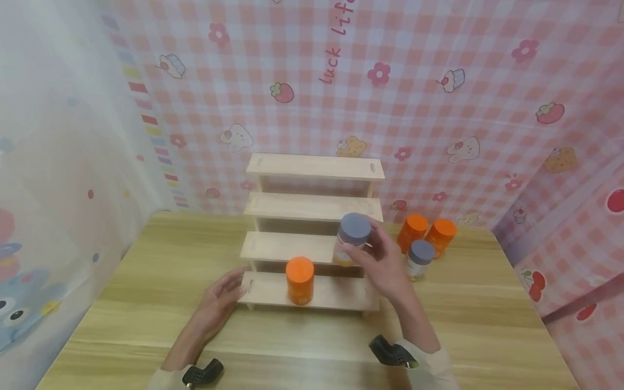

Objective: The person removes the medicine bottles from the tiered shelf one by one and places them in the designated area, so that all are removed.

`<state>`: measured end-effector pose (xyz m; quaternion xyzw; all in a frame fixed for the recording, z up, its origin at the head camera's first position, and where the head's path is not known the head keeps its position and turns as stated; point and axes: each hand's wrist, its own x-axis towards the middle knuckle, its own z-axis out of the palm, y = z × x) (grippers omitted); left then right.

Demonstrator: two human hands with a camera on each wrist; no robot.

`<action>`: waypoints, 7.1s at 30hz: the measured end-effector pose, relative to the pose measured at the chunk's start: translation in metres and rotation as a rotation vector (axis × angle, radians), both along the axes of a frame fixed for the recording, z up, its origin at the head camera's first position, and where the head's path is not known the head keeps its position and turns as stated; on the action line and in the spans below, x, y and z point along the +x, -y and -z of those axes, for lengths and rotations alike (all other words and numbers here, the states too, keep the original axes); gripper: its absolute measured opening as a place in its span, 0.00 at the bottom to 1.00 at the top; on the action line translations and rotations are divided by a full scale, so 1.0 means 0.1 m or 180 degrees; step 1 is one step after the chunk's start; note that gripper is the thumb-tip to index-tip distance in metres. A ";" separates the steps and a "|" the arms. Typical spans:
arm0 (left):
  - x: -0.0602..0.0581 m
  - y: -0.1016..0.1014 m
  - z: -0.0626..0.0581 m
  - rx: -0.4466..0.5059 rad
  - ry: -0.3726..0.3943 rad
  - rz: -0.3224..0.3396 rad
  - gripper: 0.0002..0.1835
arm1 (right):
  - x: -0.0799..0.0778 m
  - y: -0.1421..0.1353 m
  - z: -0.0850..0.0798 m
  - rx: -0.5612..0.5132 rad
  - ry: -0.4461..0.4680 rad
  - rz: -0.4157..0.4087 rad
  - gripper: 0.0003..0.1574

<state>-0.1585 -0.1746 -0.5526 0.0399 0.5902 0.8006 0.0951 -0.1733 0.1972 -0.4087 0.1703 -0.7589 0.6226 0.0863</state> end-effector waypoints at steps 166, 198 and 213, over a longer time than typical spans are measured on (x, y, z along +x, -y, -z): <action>-0.01 0.00 -0.01 0.0025 -0.0066 0.0058 0.31 | 0.06 -1.70 0.36 0.0758 0.0499 0.1551 0.51; 0.01 -0.01 -0.05 0.0016 0.0004 0.0023 0.30 | 0.10 -1.06 0.01 0.0807 0.0048 0.0717 0.64; 0.00 0.00 -0.02 0.0010 -0.0059 0.0054 0.31 | 0.09 -0.73 0.02 0.0827 -0.0291 0.0347 0.64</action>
